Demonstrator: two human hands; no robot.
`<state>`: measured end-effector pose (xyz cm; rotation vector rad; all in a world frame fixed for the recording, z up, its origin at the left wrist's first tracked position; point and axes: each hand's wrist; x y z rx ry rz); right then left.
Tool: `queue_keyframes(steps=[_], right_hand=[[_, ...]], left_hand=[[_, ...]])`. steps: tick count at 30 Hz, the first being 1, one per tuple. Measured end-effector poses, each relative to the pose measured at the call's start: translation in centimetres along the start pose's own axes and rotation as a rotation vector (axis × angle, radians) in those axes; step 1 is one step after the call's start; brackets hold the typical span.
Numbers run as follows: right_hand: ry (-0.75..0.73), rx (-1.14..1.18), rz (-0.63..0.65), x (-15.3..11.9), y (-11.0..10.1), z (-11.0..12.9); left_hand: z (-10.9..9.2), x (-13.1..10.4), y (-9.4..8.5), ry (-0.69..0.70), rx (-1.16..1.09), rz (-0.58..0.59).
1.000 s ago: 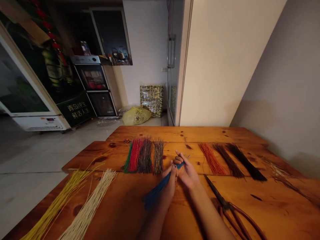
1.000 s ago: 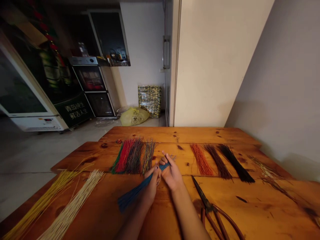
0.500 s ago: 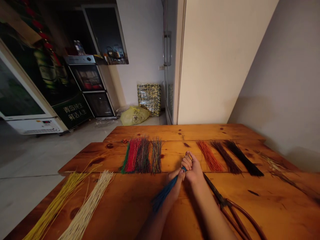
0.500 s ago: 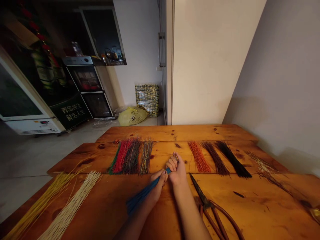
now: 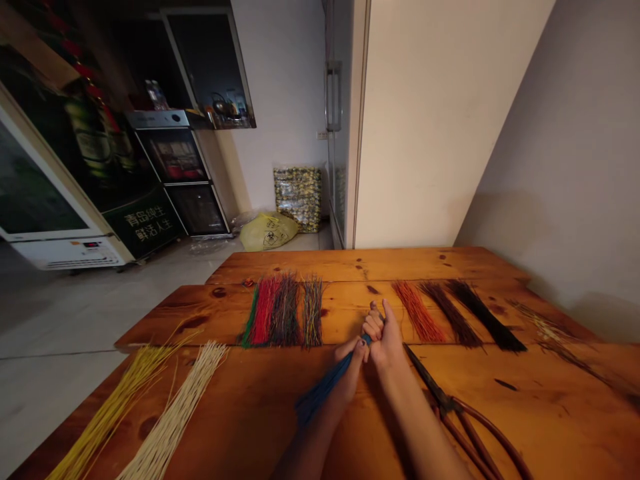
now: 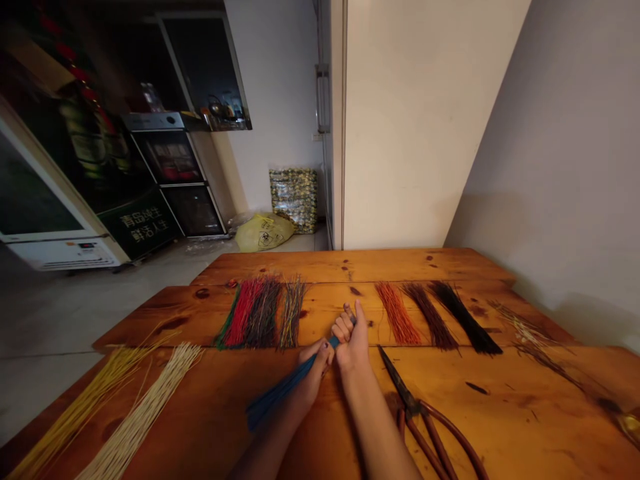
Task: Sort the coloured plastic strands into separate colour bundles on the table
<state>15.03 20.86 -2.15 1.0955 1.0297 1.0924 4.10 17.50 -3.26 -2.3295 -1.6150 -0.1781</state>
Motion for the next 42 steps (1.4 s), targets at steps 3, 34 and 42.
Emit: queue_keyframes(steps=[3, 34, 42], right_hand=[[-0.058, -0.034, -0.029, -0.3, 0.5, -0.4], [0.060, -0.013, 0.059, -1.3, 1.7, -2.8], [-0.125, 0.096, -0.022, -1.7, 1.0, -2.5]], left_hand=[[0.4, -0.1, -0.1, -0.022, -0.069, -0.014], [0.9, 1.7, -1.1, -0.231, -0.645, -0.195], [3.0, 2.0, 0.0, -0.306, -0.557, -0.061]])
Point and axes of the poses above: each hand's wrist, its own x-axis towards the middle knuckle, its own y-axis out of the palm, z = x × y, and after that the axes turned 7 degrees about x, right-handed
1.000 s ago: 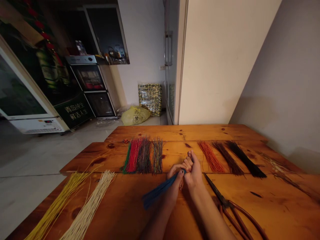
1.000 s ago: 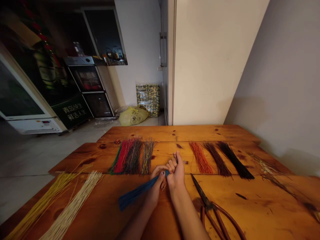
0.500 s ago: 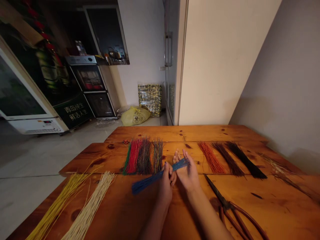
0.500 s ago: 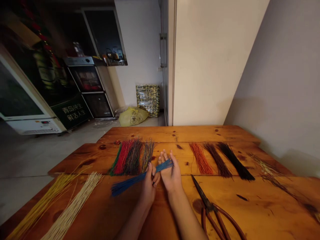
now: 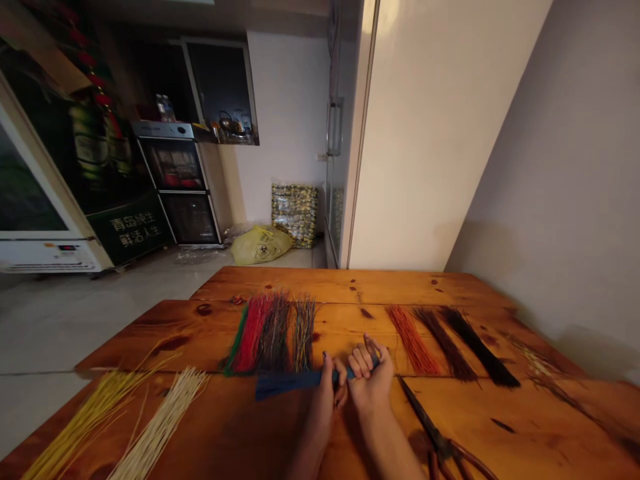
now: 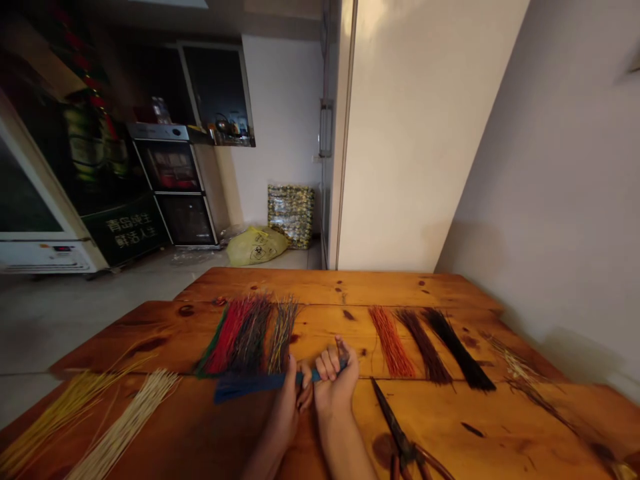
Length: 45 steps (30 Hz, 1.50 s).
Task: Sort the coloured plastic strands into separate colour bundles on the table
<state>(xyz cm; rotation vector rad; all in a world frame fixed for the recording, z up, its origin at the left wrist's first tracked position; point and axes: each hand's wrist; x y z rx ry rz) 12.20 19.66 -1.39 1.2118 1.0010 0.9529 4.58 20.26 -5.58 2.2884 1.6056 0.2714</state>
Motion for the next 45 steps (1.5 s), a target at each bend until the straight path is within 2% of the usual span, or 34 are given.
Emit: queue_keyframes(steps=[5, 9, 18, 25, 35, 45], right_hand=[[-0.026, -0.031, 0.012, -0.1, 0.6, 0.1], [-0.017, -0.020, 0.009, -0.1, 1.0, 0.2], [0.055, 0.035, 0.148, 0.2, 0.4, 0.8], [0.008, 0.009, 0.172, 1.0, -0.4, 2.0], [-0.031, -0.039, 0.158, 1.4, -0.8, 2.5], [-0.043, -0.076, 0.165, 1.4, -0.8, 2.4]], left_hand=[[-1.0, -1.1, 0.7, 0.016, 0.021, -0.090], [-1.4, -1.4, 1.1, 0.054, -0.001, -0.057], [-1.1, -0.8, 0.5, 0.044, -0.090, -0.018], [-0.6, -0.5, 0.4, 0.075, -0.015, -0.024], [-0.4, -0.5, 0.4, 0.069, 0.209, -0.111], [-0.2, -0.3, 0.1, 0.054, 0.234, -0.111]])
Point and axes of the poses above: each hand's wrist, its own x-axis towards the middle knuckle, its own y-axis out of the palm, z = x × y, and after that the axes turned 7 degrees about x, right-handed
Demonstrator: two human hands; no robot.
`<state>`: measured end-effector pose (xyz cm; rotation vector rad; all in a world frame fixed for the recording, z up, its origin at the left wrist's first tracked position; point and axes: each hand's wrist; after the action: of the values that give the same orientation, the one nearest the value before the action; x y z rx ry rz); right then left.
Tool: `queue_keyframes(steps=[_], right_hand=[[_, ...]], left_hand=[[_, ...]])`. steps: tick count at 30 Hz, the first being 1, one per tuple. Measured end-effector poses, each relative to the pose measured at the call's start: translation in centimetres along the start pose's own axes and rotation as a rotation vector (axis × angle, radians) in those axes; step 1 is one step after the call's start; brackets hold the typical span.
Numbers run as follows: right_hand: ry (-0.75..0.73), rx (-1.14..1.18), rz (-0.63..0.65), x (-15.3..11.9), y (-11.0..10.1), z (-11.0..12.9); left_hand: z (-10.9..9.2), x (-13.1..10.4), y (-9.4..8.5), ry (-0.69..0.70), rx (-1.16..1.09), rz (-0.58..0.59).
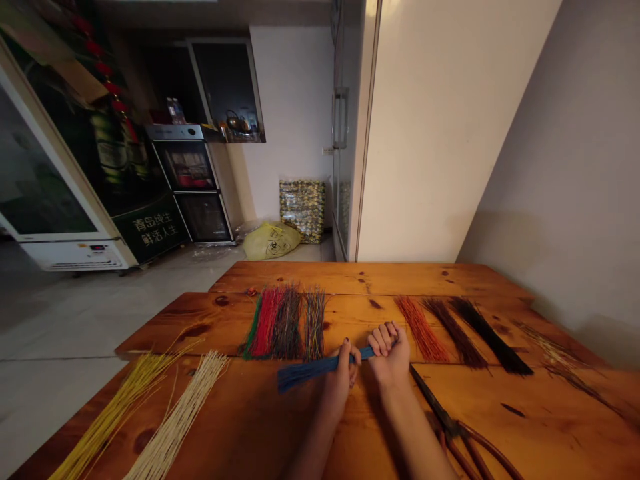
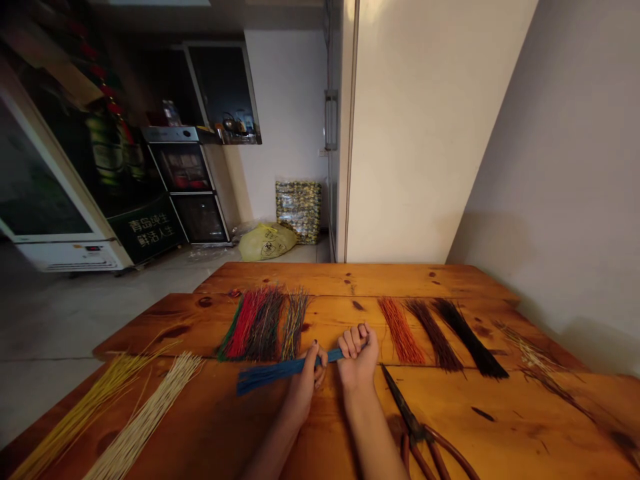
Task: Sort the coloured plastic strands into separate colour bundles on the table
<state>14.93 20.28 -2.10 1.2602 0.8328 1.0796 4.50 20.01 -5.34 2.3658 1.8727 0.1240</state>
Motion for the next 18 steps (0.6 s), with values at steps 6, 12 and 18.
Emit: queue_keyframes(steps=[6, 12, 18], right_hand=[[0.010, 0.011, 0.008, 0.0, 0.1, 0.0], [-0.037, 0.011, 0.002, -0.1, 0.7, 0.7], [-0.212, 0.001, -0.042, 0.3, 1.5, 3.6]], left_hand=[[0.1, 0.2, 0.1, 0.008, -0.008, 0.005], [-1.2, -0.5, 0.0, 0.059, -0.083, -0.072], [-3.5, -1.2, -0.4, 0.166, -0.327, -0.209]])
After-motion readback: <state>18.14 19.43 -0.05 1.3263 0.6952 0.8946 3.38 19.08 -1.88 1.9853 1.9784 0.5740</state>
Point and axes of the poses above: each hand's wrist, its own x-axis towards the middle knuckle, its own y-axis out of the palm, z = x × y, and after that the axes turned 7 degrees about x, right-handed
